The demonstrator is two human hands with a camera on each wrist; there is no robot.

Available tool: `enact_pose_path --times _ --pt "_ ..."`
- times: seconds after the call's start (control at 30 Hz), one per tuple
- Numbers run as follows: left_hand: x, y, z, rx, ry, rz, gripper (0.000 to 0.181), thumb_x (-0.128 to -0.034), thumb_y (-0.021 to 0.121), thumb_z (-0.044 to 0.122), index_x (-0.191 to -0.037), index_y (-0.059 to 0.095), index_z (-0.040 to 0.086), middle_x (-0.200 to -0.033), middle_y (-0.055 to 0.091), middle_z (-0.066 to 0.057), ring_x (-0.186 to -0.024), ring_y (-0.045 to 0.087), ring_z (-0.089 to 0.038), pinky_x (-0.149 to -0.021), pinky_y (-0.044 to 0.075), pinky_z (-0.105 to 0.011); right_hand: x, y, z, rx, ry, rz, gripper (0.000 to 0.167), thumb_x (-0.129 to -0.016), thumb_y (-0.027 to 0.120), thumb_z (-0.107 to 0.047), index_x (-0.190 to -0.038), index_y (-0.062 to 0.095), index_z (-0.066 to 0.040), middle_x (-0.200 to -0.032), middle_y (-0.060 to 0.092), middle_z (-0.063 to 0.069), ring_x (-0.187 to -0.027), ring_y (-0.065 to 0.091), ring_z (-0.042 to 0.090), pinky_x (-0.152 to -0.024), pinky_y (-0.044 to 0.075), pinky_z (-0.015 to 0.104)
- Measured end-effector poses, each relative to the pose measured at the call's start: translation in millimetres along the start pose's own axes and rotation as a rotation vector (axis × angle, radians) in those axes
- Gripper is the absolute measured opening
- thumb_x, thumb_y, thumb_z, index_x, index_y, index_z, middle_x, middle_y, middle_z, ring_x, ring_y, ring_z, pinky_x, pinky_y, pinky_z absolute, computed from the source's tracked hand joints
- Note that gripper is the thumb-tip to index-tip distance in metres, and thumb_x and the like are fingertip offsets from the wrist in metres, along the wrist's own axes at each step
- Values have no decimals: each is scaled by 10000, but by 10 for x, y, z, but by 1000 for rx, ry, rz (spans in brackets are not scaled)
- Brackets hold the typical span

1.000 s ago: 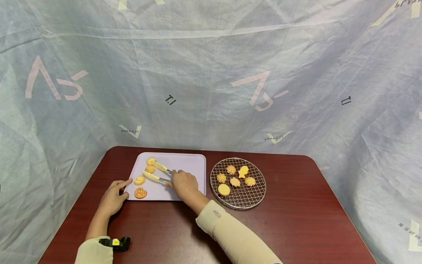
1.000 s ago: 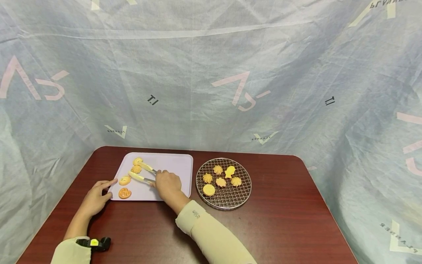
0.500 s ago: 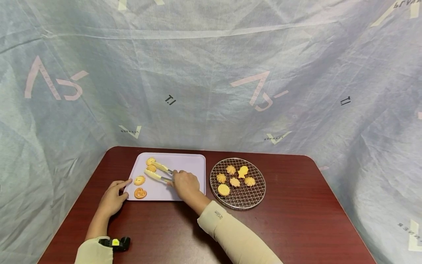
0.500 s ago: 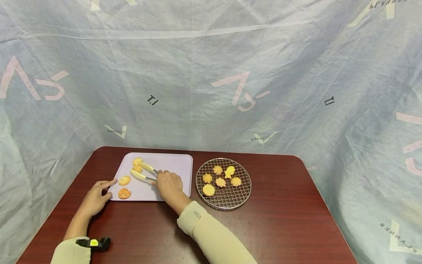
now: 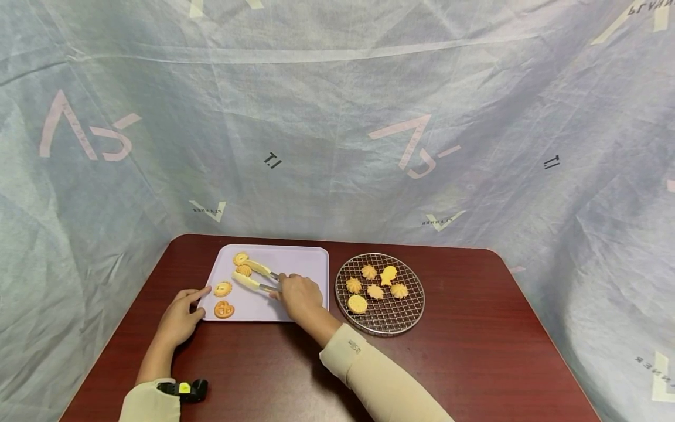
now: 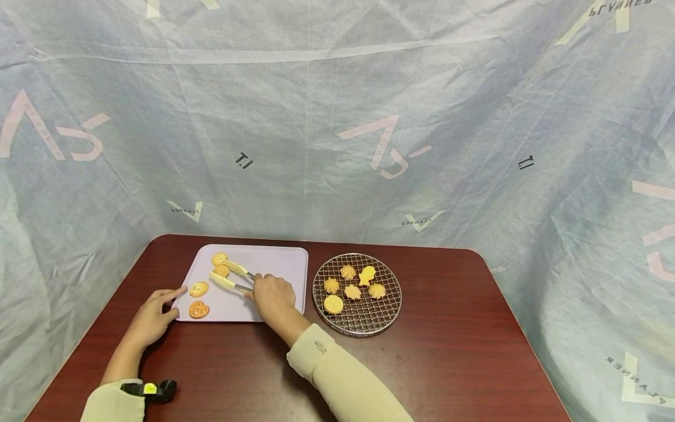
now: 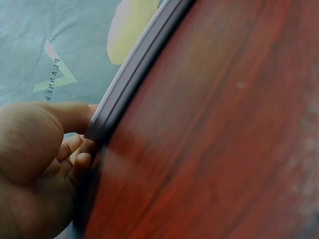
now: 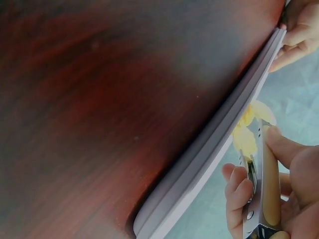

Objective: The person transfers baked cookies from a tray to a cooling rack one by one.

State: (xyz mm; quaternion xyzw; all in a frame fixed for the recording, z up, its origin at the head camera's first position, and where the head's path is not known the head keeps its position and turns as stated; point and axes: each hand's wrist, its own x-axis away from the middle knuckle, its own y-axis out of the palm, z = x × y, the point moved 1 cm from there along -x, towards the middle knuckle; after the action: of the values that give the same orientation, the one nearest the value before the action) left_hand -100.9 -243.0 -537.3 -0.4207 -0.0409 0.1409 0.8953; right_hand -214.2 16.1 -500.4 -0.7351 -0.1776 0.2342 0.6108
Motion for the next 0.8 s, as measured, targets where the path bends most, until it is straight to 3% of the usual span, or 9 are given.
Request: enact_pose_path --times 0.8 --pt "-3 -8 -4 -11 6 -4 548 -940 569 -16 -1483 506 -43 -1373 451 -314 -1217 485 -480 -995 374 -660 199 -140 115 -53 -32 50 380 -895 715 -537 -1040 699 -186 -799 665 27 -632 626 249 -525 468 360"
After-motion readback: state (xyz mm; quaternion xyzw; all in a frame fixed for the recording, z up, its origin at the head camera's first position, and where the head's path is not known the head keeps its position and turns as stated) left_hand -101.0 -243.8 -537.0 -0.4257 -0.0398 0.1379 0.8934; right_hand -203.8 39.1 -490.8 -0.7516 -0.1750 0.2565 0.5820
